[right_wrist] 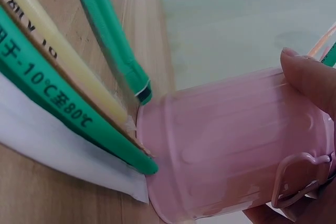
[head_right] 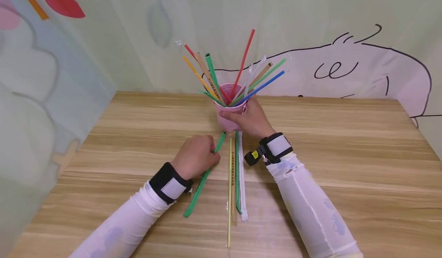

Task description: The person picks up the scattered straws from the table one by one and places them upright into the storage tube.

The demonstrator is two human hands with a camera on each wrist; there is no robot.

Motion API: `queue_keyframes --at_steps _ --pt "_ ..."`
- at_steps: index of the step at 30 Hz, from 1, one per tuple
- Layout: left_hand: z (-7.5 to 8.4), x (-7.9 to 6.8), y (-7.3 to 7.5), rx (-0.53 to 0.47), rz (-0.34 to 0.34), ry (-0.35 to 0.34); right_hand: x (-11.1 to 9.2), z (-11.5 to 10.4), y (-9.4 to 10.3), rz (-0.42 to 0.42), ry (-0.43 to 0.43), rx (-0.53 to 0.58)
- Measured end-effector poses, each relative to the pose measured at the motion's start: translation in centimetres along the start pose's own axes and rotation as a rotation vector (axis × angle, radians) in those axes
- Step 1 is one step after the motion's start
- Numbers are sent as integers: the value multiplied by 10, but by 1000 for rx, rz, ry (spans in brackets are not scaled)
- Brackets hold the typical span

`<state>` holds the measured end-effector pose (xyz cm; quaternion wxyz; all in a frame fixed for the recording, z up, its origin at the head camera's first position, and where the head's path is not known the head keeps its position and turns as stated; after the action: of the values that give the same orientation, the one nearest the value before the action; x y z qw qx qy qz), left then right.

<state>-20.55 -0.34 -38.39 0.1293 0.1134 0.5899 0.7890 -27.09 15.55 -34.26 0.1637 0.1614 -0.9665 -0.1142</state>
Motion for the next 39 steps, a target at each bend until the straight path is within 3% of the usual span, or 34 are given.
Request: queue_keyframes --at_steps 9,16,21,31,39 --pt "-13 1 30 -69 53 62 2 0 0 -8 6 2" --pt "-32 3 68 -142 125 120 2 3 1 -12 -1 11" --pt "-40 0 99 -264 190 152 1 4 1 -15 7 16" --pt "-47 -14 163 -472 477 57 4 4 -4 -22 20 0" --pt "-46 -21 192 -514 707 39 4 3 -6 -27 10 2"
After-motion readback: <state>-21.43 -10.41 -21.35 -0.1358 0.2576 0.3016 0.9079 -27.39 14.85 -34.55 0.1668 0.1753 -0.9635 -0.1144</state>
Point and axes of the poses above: each hand's wrist, its own x-axis towards the middle knuckle, its own y-axis out of the back of the hand, z = x × y, the point moved 3 cm from there along x, towards the middle knuckle, and after that the axes turned 4 degrees about x, right-handed, at the moved point
